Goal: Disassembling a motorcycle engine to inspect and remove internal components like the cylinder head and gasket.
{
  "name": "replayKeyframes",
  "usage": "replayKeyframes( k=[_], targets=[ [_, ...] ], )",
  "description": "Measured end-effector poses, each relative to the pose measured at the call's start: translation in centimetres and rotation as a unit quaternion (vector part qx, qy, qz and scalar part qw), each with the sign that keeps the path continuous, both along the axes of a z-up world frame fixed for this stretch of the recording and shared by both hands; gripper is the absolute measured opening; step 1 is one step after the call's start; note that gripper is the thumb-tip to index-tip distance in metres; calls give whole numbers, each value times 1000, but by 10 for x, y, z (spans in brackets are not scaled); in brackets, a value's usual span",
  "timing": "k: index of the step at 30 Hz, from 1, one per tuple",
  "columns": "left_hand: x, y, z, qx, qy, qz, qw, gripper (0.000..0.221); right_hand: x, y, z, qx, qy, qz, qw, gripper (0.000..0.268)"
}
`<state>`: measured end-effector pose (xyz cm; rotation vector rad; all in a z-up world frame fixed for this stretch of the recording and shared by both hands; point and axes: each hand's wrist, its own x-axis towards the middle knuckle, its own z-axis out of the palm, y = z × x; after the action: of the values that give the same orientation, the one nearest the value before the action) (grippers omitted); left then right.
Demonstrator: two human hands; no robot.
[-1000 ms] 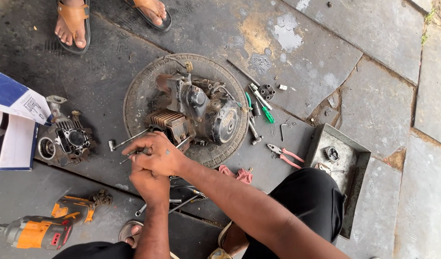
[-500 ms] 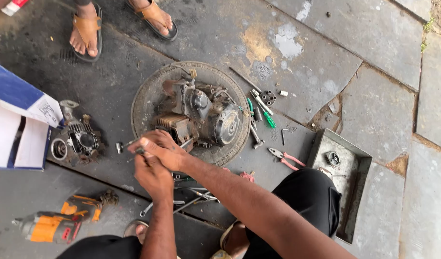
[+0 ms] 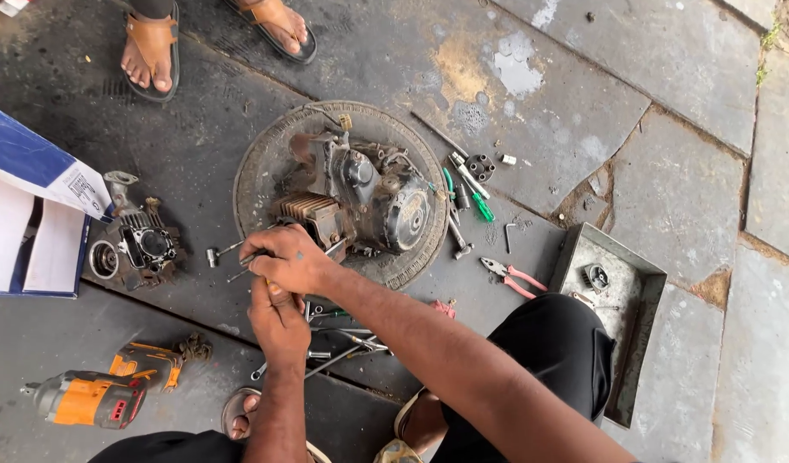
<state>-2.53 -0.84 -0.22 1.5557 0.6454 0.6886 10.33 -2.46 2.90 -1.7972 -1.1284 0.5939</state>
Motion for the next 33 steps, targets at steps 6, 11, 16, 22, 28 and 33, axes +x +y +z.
replayKeyframes(
  k=[6,11,16,22,28,33],
  targets=[
    [7,-14,5,68,64,99,991,40,-5,11,-8,-62,-25,-61,996,19],
    [16,-13,22,23,104,133,985,41,-6,21,-15,-120,-52,-77,988,17],
    [19,-10,23,25,121,138,983,41,0,25,-5,-109,-91,-73,987,25],
    [20,-10,25,11,105,100,989,39,13,34,20,-255,-6,-2,967,70],
    [23,-8,28,-23,129,112,985,43,5,36,20,-273,-4,-60,960,72],
    [24,-9,39,-46,159,123,978,50,4,37,21,-240,23,-90,966,68]
  ],
)
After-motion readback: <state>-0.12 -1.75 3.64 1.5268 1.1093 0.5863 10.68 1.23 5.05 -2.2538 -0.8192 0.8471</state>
